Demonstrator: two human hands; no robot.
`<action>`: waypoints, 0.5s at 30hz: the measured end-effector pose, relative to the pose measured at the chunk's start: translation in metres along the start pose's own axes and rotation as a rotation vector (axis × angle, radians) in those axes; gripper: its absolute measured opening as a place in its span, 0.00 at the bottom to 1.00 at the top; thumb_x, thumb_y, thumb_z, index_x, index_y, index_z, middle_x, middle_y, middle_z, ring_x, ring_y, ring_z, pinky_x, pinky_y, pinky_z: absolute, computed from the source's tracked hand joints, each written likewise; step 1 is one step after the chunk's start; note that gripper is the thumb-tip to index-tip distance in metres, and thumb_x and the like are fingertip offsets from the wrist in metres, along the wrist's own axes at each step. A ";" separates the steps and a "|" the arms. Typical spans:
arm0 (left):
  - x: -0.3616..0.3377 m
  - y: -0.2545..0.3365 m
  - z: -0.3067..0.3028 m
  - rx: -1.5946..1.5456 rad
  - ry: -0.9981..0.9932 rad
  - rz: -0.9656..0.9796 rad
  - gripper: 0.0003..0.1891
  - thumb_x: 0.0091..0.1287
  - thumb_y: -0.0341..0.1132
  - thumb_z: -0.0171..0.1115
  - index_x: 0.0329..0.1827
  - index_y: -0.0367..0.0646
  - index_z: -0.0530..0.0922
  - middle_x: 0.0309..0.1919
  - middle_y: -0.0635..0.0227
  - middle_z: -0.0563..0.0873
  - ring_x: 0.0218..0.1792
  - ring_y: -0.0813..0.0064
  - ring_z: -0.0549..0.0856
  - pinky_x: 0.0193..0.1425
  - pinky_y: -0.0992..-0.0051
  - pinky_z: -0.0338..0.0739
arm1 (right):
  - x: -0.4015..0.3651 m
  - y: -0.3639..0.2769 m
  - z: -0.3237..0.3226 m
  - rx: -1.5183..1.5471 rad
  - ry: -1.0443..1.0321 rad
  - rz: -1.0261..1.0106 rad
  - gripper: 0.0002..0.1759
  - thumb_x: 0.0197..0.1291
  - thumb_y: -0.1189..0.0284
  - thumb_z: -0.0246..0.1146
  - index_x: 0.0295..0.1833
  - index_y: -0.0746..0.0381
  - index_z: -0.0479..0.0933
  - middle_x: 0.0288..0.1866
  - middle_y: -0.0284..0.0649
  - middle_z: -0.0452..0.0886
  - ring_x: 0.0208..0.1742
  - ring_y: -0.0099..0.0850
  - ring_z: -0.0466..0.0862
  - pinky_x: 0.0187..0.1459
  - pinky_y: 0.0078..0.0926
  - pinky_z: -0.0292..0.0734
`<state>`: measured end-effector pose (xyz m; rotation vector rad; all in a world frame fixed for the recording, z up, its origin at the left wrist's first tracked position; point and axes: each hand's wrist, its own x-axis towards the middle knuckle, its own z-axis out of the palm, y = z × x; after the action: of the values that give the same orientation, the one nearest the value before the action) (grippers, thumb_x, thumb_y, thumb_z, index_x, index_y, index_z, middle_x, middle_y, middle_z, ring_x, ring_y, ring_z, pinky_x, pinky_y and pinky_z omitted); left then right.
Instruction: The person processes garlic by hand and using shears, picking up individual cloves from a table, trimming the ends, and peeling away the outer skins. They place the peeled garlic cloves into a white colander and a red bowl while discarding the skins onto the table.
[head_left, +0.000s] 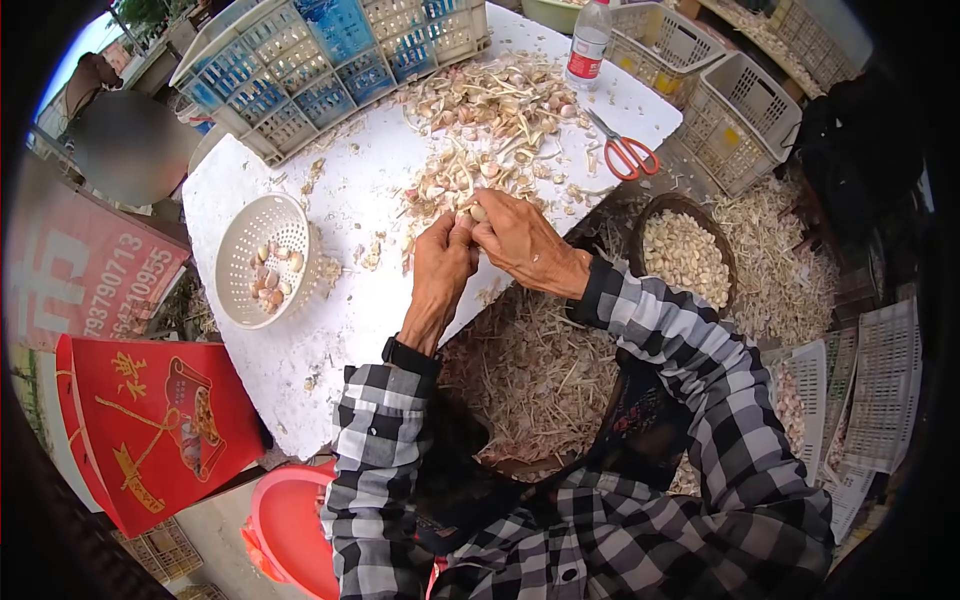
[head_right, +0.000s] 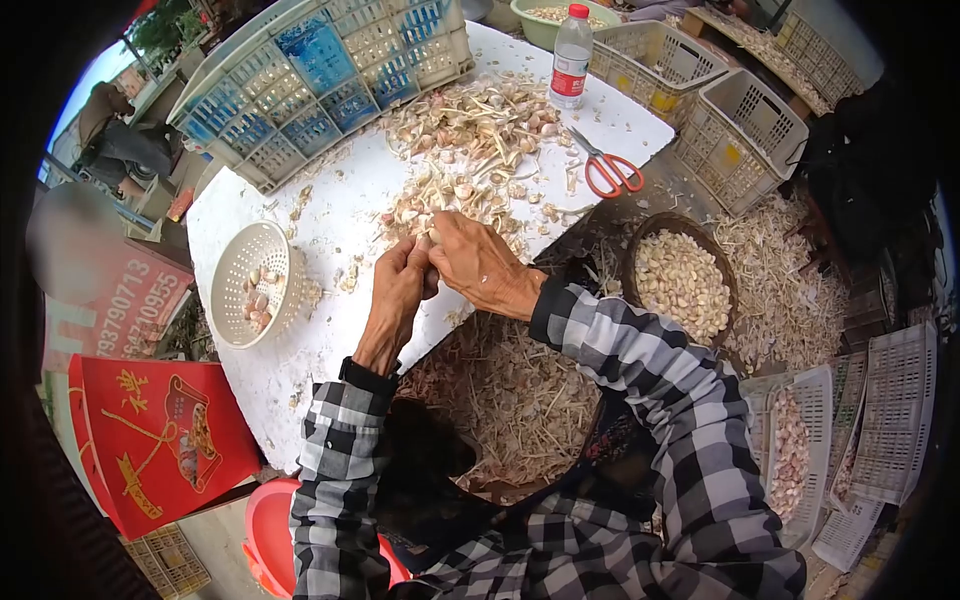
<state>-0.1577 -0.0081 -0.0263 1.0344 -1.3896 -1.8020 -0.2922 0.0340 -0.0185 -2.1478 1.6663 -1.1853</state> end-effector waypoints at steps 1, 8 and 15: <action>0.000 -0.002 0.000 -0.062 -0.012 -0.013 0.14 0.74 0.39 0.48 0.34 0.40 0.74 0.18 0.76 0.71 0.18 0.86 0.66 0.23 0.82 0.61 | 0.000 -0.001 -0.005 -0.019 -0.082 0.015 0.09 0.61 0.77 0.55 0.43 0.70 0.67 0.30 0.51 0.70 0.28 0.46 0.74 0.31 0.42 0.68; 0.006 0.001 -0.004 -0.420 -0.068 -0.115 0.14 0.74 0.39 0.46 0.34 0.40 0.73 0.26 0.70 0.75 0.23 0.81 0.72 0.26 0.80 0.68 | 0.002 -0.002 0.000 0.213 -0.026 0.138 0.15 0.66 0.73 0.55 0.55 0.71 0.70 0.37 0.47 0.78 0.34 0.34 0.80 0.37 0.31 0.75; 0.010 -0.001 -0.014 -0.687 -0.004 -0.179 0.10 0.72 0.36 0.46 0.36 0.39 0.70 0.27 0.67 0.75 0.25 0.75 0.74 0.31 0.75 0.72 | 0.007 0.015 -0.006 0.585 -0.094 0.480 0.16 0.68 0.69 0.55 0.53 0.70 0.73 0.33 0.38 0.82 0.32 0.22 0.81 0.31 0.21 0.78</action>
<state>-0.1510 -0.0232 -0.0314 0.7885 -0.5928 -2.1767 -0.3076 0.0246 -0.0198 -1.3402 1.4397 -1.2001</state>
